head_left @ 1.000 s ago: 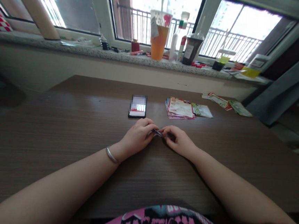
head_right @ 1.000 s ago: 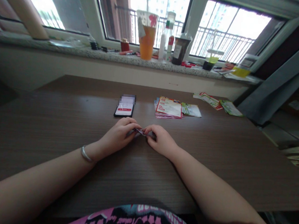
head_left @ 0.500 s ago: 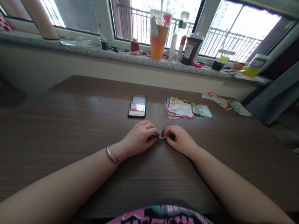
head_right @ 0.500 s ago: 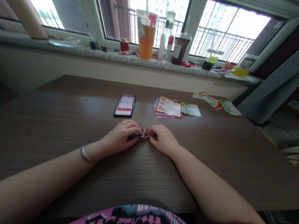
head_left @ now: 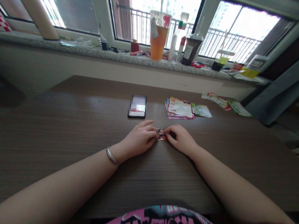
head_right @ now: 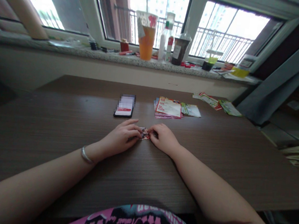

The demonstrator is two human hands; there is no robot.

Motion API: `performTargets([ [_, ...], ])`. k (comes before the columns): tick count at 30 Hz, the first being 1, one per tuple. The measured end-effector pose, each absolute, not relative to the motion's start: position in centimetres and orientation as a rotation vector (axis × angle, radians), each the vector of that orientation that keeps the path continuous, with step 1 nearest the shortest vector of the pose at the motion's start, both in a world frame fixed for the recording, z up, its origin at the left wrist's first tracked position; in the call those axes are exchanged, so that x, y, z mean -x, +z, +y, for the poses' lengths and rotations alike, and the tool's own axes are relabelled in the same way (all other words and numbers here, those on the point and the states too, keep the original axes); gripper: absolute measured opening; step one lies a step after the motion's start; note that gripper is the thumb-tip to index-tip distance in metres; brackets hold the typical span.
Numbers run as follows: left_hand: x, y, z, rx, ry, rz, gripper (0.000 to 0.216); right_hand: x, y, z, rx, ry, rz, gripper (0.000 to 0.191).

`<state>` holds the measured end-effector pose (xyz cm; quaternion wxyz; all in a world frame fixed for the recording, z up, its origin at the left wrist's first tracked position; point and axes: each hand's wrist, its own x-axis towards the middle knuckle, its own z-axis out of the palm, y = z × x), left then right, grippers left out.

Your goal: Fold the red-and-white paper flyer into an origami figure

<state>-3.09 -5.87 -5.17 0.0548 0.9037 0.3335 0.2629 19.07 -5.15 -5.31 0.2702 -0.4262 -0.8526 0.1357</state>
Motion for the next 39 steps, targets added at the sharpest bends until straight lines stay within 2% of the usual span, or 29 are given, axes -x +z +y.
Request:
performTargets([
  [6,3.0,-5.0,-5.7,-2.757,0.753,1.038,0.011,-19.0,-5.1,-5.5,1.156,0.371,-2.303,0.018],
  [17,2.6,-4.8,-6.3,-2.719,0.680,0.751,0.007,-19.5,-6.1,-4.7,1.104,0.153,-2.359,0.010],
  [22,2.7,-4.9,-6.2,-2.751,0.729,0.864,0.005,-19.5,-6.2,-5.0,1.122,0.189,-2.425,0.023],
  [27,2.8,-5.1,-5.9,-2.719,0.700,1.054,0.008,-19.5,-6.1,-5.0,1.105,0.234,-2.447,0.034],
  [34,3.0,-5.1,-6.1,-2.671,0.600,1.421,0.034,-19.6,-6.0,-4.9,1.055,0.303,-2.401,0.022],
  [39,3.1,-5.4,-5.8,-2.677,0.574,1.452,0.036,-19.6,-6.3,-4.9,1.056,0.328,-2.422,0.030],
])
